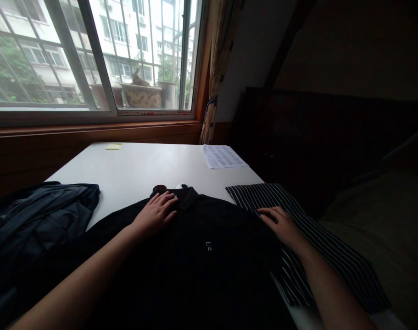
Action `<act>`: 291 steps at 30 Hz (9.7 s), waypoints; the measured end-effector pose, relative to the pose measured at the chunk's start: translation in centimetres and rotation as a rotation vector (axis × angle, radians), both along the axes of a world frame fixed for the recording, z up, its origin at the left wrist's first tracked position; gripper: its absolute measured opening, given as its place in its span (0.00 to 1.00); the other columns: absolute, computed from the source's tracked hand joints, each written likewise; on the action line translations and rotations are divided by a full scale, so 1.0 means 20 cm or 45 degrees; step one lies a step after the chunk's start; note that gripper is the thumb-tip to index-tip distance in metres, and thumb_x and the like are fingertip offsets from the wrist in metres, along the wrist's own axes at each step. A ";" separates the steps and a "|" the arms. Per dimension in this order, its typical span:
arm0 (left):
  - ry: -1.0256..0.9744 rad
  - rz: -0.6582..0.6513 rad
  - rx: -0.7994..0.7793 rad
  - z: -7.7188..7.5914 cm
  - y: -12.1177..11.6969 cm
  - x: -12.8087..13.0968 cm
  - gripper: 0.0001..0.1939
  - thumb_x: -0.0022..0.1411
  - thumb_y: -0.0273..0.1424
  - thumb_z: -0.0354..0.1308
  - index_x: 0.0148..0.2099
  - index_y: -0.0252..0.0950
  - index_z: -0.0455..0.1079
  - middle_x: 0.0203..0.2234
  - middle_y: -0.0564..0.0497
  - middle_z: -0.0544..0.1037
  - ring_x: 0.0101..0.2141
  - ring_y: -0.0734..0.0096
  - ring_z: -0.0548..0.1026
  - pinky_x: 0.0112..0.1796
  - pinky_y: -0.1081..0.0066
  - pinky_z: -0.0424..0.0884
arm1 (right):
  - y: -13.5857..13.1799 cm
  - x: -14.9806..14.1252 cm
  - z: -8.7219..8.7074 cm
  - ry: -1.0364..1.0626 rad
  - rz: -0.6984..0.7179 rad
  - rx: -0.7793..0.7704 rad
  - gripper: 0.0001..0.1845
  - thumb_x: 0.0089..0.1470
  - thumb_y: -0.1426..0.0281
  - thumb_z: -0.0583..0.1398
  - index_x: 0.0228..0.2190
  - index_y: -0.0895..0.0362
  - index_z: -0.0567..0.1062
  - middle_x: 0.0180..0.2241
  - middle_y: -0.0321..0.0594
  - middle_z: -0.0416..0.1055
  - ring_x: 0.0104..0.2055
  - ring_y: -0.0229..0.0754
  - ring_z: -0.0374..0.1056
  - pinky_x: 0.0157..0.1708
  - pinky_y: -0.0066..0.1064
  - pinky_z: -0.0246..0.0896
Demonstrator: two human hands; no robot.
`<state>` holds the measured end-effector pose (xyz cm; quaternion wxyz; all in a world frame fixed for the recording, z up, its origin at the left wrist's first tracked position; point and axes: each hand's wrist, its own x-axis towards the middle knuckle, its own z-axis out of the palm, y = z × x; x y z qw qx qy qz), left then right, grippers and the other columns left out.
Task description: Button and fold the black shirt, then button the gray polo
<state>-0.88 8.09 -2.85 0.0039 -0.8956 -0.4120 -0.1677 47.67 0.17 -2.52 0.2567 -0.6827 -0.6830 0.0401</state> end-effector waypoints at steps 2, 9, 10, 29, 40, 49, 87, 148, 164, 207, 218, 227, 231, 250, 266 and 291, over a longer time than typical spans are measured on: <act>0.002 0.003 -0.007 0.01 0.00 0.00 0.26 0.74 0.45 0.48 0.69 0.43 0.59 0.67 0.47 0.64 0.69 0.55 0.55 0.68 0.48 0.50 | -0.01 -0.01 0.02 -0.049 0.003 0.020 0.18 0.61 0.57 0.55 0.46 0.49 0.79 0.45 0.43 0.72 0.50 0.52 0.69 0.54 0.47 0.64; -0.004 0.009 -0.004 0.01 -0.01 0.01 0.26 0.74 0.46 0.47 0.68 0.43 0.60 0.67 0.46 0.64 0.68 0.55 0.56 0.67 0.48 0.50 | -0.07 -0.37 0.25 -0.251 0.194 0.116 0.22 0.64 0.62 0.52 0.52 0.52 0.77 0.53 0.48 0.73 0.58 0.56 0.65 0.62 0.52 0.57; -0.008 0.007 -0.003 0.00 -0.01 0.01 0.26 0.74 0.46 0.46 0.68 0.43 0.60 0.67 0.46 0.64 0.68 0.55 0.56 0.67 0.48 0.50 | -0.09 -0.47 0.28 -0.239 0.293 0.050 0.23 0.65 0.62 0.50 0.55 0.51 0.75 0.57 0.46 0.71 0.61 0.54 0.63 0.64 0.52 0.55; -0.186 0.084 0.124 0.00 0.00 -0.03 0.25 0.75 0.43 0.44 0.69 0.42 0.55 0.68 0.44 0.60 0.71 0.55 0.48 0.67 0.46 0.49 | 0.33 -1.00 0.07 -0.392 0.576 -0.354 0.46 0.66 0.42 0.40 0.71 0.61 0.47 0.73 0.45 0.35 0.75 0.48 0.32 0.71 0.47 0.29; -0.432 0.395 0.271 0.16 0.22 -0.47 0.23 0.73 0.42 0.42 0.61 0.35 0.65 0.61 0.39 0.68 0.67 0.50 0.57 0.64 0.45 0.58 | 0.33 -0.99 0.06 -0.427 0.579 -0.304 0.46 0.65 0.43 0.39 0.71 0.61 0.47 0.73 0.45 0.37 0.75 0.48 0.33 0.71 0.48 0.29; 0.062 0.218 0.010 0.06 -0.30 -0.24 0.30 0.73 0.48 0.44 0.69 0.37 0.60 0.68 0.42 0.61 0.69 0.52 0.53 0.65 0.47 0.54 | 0.34 -0.99 0.02 -0.426 0.572 -0.263 0.44 0.66 0.45 0.41 0.70 0.61 0.50 0.73 0.47 0.38 0.74 0.49 0.35 0.71 0.48 0.31; 0.185 0.396 0.020 -0.01 -0.15 -0.20 0.31 0.74 0.45 0.43 0.68 0.29 0.62 0.67 0.36 0.61 0.66 0.52 0.59 0.66 0.55 0.51 | 0.30 -0.99 0.02 -0.334 0.643 0.092 0.24 0.67 0.63 0.52 0.60 0.57 0.71 0.61 0.47 0.67 0.64 0.51 0.60 0.66 0.45 0.54; -0.088 0.094 0.013 0.04 -0.09 -0.33 0.21 0.71 0.35 0.48 0.64 0.40 0.64 0.59 0.45 0.71 0.57 0.56 0.70 0.59 0.53 0.68 | 0.01 -0.08 0.11 0.417 -0.089 0.209 0.23 0.52 0.57 0.61 0.47 0.56 0.72 0.43 0.46 0.73 0.43 0.49 0.72 0.47 0.42 0.67; -0.115 0.076 0.014 0.04 -0.09 -0.32 0.21 0.71 0.35 0.48 0.63 0.41 0.65 0.59 0.45 0.71 0.57 0.55 0.70 0.59 0.52 0.68 | -0.36 -0.36 0.17 -0.096 -0.144 -0.298 0.39 0.55 0.49 0.58 0.64 0.50 0.63 0.47 0.48 0.69 0.42 0.52 0.75 0.42 0.42 0.68; 0.142 -0.434 -0.155 0.05 -0.26 0.70 0.36 0.72 0.56 0.38 0.73 0.43 0.50 0.72 0.44 0.49 0.71 0.49 0.46 0.65 0.39 0.43 | -0.40 -0.31 0.14 0.320 -0.031 -0.254 0.14 0.57 0.60 0.56 0.39 0.52 0.76 0.30 0.37 0.74 0.33 0.46 0.72 0.34 0.33 0.63; 0.155 -0.260 -0.201 0.05 -0.21 0.79 0.36 0.71 0.57 0.39 0.73 0.46 0.50 0.72 0.44 0.48 0.70 0.42 0.44 0.62 0.28 0.41 | -0.48 -0.36 0.22 0.004 0.021 -0.505 0.13 0.58 0.67 0.55 0.43 0.50 0.74 0.30 0.38 0.75 0.34 0.47 0.74 0.34 0.33 0.60; 0.070 -0.229 -0.114 0.03 -0.19 0.81 0.34 0.71 0.55 0.42 0.73 0.47 0.51 0.72 0.42 0.51 0.70 0.43 0.47 0.61 0.28 0.42 | -0.51 -0.42 0.25 0.037 -0.083 -0.546 0.19 0.64 0.52 0.53 0.44 0.51 0.73 0.28 0.40 0.77 0.34 0.50 0.75 0.34 0.35 0.61; 0.008 -0.268 -0.046 0.05 -0.21 0.80 0.31 0.72 0.47 0.48 0.72 0.44 0.53 0.70 0.42 0.55 0.69 0.45 0.53 0.62 0.31 0.48 | -0.50 -0.46 0.26 -0.001 -0.080 -0.554 0.21 0.62 0.55 0.55 0.51 0.53 0.71 0.30 0.41 0.77 0.36 0.51 0.75 0.34 0.35 0.61; 0.090 -0.685 -0.134 0.14 -0.41 0.59 0.25 0.74 0.44 0.48 0.70 0.49 0.57 0.70 0.50 0.58 0.69 0.57 0.54 0.67 0.47 0.45 | -0.23 -0.23 0.24 -0.032 -0.165 -0.207 0.35 0.59 0.53 0.57 0.63 0.55 0.61 0.56 0.53 0.68 0.57 0.57 0.67 0.57 0.48 0.61; 0.024 -0.234 -0.087 0.07 -0.37 0.61 0.26 0.73 0.43 0.45 0.68 0.43 0.61 0.68 0.46 0.61 0.68 0.51 0.56 0.65 0.45 0.53 | -0.20 -0.46 0.39 0.506 -0.085 0.236 0.34 0.53 0.55 0.63 0.58 0.54 0.65 0.44 0.44 0.69 0.43 0.48 0.70 0.45 0.40 0.68; -0.036 -0.338 -0.211 0.13 0.05 0.59 0.21 0.67 0.24 0.50 0.60 0.37 0.71 0.62 0.43 0.70 0.65 0.60 0.64 0.63 0.56 0.60 | -0.34 -0.88 0.44 0.409 0.534 0.024 0.15 0.63 0.69 0.58 0.51 0.50 0.71 0.43 0.38 0.76 0.41 0.41 0.74 0.45 0.38 0.72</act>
